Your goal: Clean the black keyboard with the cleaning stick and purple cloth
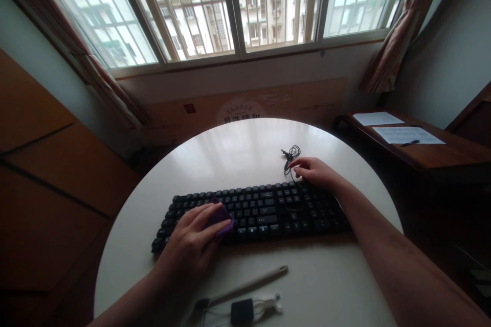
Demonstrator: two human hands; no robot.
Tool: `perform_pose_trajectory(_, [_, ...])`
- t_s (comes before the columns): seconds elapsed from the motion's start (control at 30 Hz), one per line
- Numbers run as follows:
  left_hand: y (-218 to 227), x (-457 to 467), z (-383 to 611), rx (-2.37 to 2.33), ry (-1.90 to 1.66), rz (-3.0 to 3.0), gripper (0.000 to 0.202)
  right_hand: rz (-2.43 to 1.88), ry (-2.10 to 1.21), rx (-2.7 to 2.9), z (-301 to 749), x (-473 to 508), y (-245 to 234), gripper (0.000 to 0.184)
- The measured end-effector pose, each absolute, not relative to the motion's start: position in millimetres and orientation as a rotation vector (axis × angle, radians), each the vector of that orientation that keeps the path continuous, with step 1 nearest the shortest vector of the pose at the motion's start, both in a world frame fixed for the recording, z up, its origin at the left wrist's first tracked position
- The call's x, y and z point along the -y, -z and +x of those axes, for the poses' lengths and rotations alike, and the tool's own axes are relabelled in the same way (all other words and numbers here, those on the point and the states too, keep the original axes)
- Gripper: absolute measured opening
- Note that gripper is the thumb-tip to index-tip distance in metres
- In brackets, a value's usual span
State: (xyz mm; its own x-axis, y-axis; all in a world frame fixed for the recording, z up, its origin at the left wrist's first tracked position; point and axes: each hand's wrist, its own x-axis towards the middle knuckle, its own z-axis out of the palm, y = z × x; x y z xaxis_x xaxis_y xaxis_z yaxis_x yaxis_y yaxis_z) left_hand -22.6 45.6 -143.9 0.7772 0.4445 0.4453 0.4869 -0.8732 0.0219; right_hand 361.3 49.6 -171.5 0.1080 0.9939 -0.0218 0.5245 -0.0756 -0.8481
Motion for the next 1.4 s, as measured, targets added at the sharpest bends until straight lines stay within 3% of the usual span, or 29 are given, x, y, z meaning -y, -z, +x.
perform_pose_trajectory(0.27, [142.2, -49.7, -24.2, 0.74, 0.705, -2.998, 0.03, -1.702, -0.852, 1.474, 360.4, -48.9, 171.2, 0.035])
perform_pose_trajectory(0.63, [93.5, -52.9, 14.9, 0.847, 0.09, -3.172, 0.028, -1.694, -0.833, 1.493, 361.1, -49.9, 172.7, 0.035])
perform_pose_trajectory(1.4, [118.1, -67.6, 1.0, 0.568, 0.545, -3.17, 0.027, -1.695, -0.923, 1.417, 357.7, -46.7, 165.4, 0.031])
